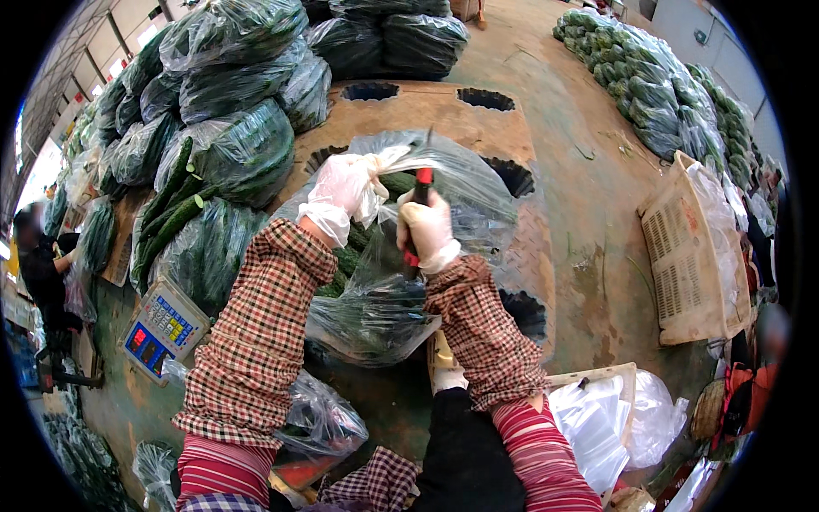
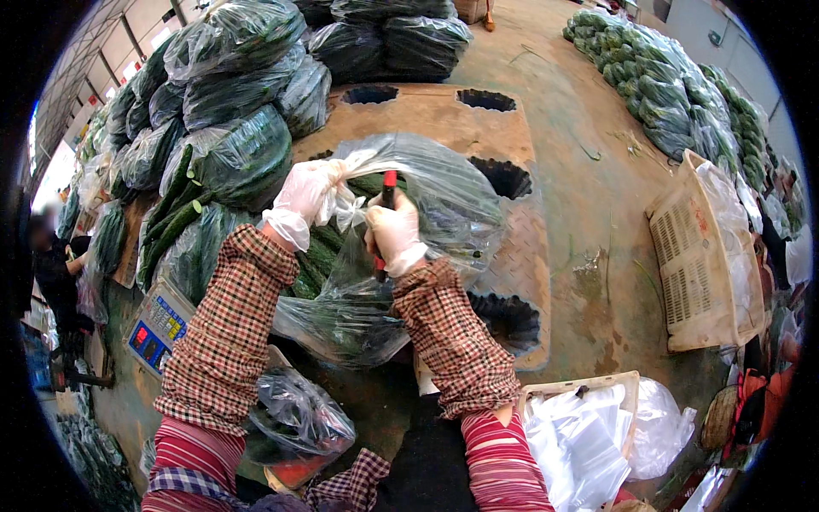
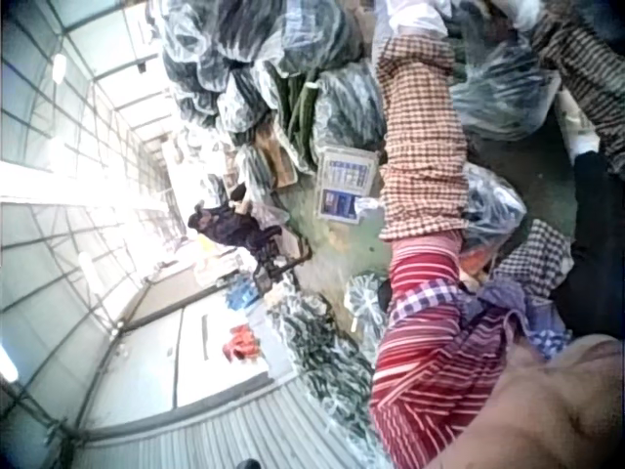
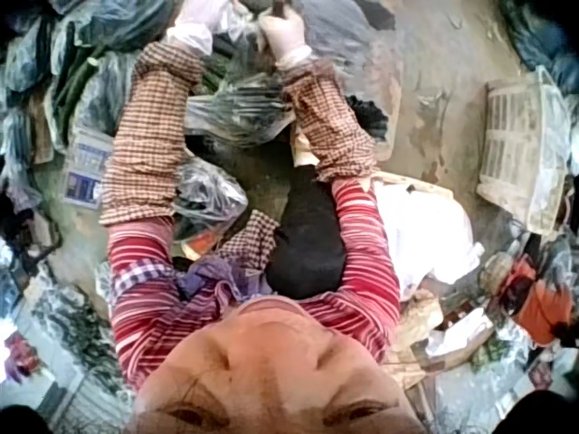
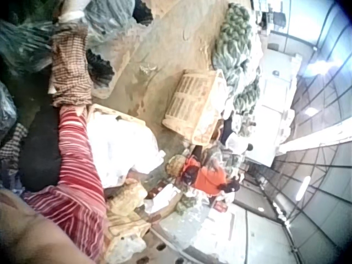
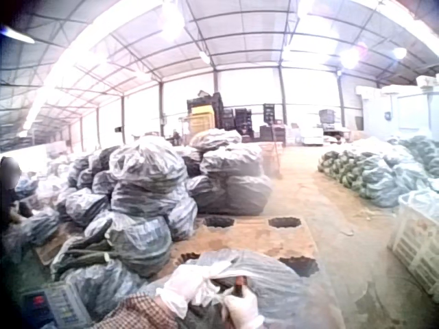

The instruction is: The person sorts cucumbers by selecting them from a pile, placing them into a plastic bag, weighing the bag on a digital scale, and tying the bag closed.

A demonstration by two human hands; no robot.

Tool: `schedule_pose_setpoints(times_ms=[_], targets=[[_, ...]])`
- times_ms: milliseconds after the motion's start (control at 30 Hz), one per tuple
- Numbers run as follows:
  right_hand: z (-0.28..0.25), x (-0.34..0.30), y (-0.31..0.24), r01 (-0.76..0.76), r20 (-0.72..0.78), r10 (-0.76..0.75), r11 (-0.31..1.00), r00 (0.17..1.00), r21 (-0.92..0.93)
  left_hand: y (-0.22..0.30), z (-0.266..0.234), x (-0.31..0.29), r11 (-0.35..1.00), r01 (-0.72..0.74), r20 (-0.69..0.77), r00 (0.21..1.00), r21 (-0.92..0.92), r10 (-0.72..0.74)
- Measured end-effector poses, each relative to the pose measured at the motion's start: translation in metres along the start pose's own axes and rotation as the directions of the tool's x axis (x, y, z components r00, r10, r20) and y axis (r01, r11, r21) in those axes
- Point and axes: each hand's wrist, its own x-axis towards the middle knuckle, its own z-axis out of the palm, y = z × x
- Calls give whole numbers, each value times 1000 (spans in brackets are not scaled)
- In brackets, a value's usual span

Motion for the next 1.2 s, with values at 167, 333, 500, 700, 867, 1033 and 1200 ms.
schedule_pose_setpoints(times_ms=[167, 333, 500, 700, 867, 1033, 1200], targets=[[-24, -64, -26, -65, 6, 67, 958, 998, 279, 7, 42, 0, 981, 95, 151, 986, -171, -70], [-47, -105, -46, 173, -151, -145, 966, 978, 195, -11, 18, 26, 984, -167, 16, 986, 59, 167], [-83, -131, -101, 174, -207, -123, 953, 971, 247, 5, -39, 21, 951, 179, 45, 984, -252, -173], [-21, -85, -48, -596, 370, 538, 801, 757, 53, 12, -35, 17, 919, 176, 63, 984, -352, -165], [-16, 4, -32, -207, 195, 174, 965, 965, 160, 20, -12, 17, 936, 167, 31, 986, -311, -165], [-40, -68, -126, 417, -105, -405, 893, 908, 171, -3, -63, 23, 887, 199, 13, 977, -417, -213], [-83, -85, -129, 120, -206, -114, 993, 972, 16, 35, -65, 40, 668, -110, -77, 994, -736, 80]])
